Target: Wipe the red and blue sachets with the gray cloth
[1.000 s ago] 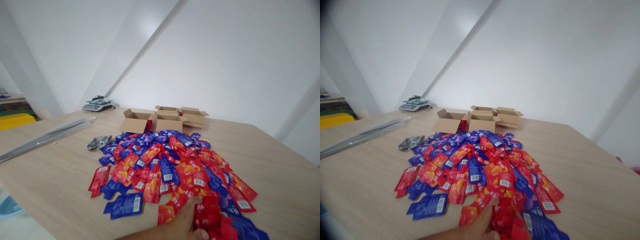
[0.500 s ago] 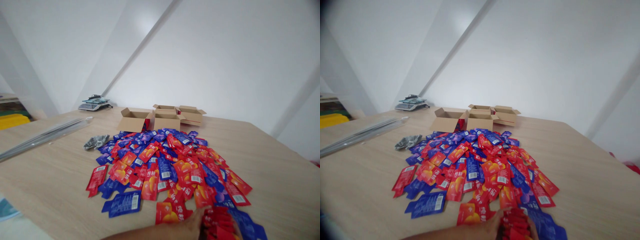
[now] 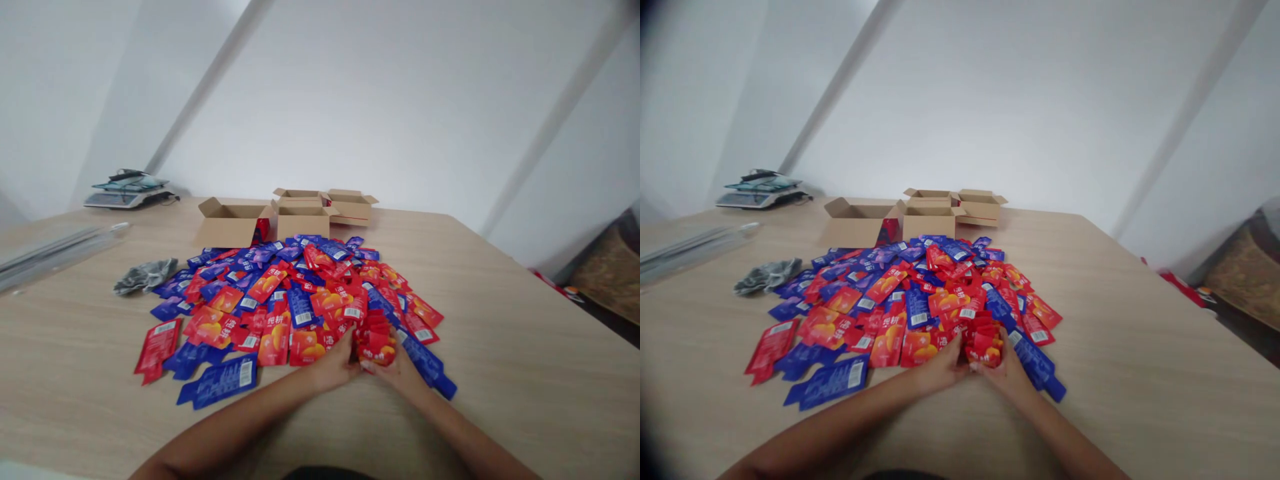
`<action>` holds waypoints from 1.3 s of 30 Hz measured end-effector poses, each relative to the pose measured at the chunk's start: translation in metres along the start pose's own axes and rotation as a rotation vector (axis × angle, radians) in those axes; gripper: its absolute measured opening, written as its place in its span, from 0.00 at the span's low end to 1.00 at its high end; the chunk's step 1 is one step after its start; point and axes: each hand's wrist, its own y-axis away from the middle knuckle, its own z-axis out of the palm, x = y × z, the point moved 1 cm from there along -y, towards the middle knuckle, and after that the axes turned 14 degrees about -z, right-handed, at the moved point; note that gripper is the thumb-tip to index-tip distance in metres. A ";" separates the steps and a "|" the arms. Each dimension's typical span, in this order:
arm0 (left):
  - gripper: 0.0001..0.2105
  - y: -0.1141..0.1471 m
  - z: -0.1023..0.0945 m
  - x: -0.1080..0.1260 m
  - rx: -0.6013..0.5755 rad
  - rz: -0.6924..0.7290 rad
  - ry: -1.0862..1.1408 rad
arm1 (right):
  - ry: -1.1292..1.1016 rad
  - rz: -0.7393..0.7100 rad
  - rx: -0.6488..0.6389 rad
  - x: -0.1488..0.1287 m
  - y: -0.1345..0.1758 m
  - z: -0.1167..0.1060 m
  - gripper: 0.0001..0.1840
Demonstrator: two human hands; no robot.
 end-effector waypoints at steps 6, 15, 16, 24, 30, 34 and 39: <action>0.42 0.021 0.006 0.012 0.058 -0.006 -0.079 | -0.071 0.020 0.047 -0.017 0.018 0.010 0.41; 0.45 0.023 0.025 0.008 0.088 -0.025 0.268 | 0.022 -0.052 0.021 -0.027 0.024 0.014 0.36; 0.44 0.021 0.026 0.010 0.099 -0.031 0.321 | 0.013 -0.041 0.023 -0.025 0.023 0.014 0.36; 0.41 0.013 0.030 0.022 0.231 -0.156 0.495 | 0.082 0.054 0.104 -0.028 0.015 0.012 0.44; 0.38 0.011 0.033 0.005 0.282 -0.206 0.346 | 0.011 0.068 0.095 -0.021 0.018 0.019 0.44; 0.38 0.013 0.034 0.007 0.295 -0.179 0.365 | -0.023 0.027 0.111 -0.023 0.018 0.020 0.43; 0.39 0.013 0.033 0.008 0.269 -0.184 0.339 | -0.003 0.010 0.054 -0.026 0.015 0.017 0.43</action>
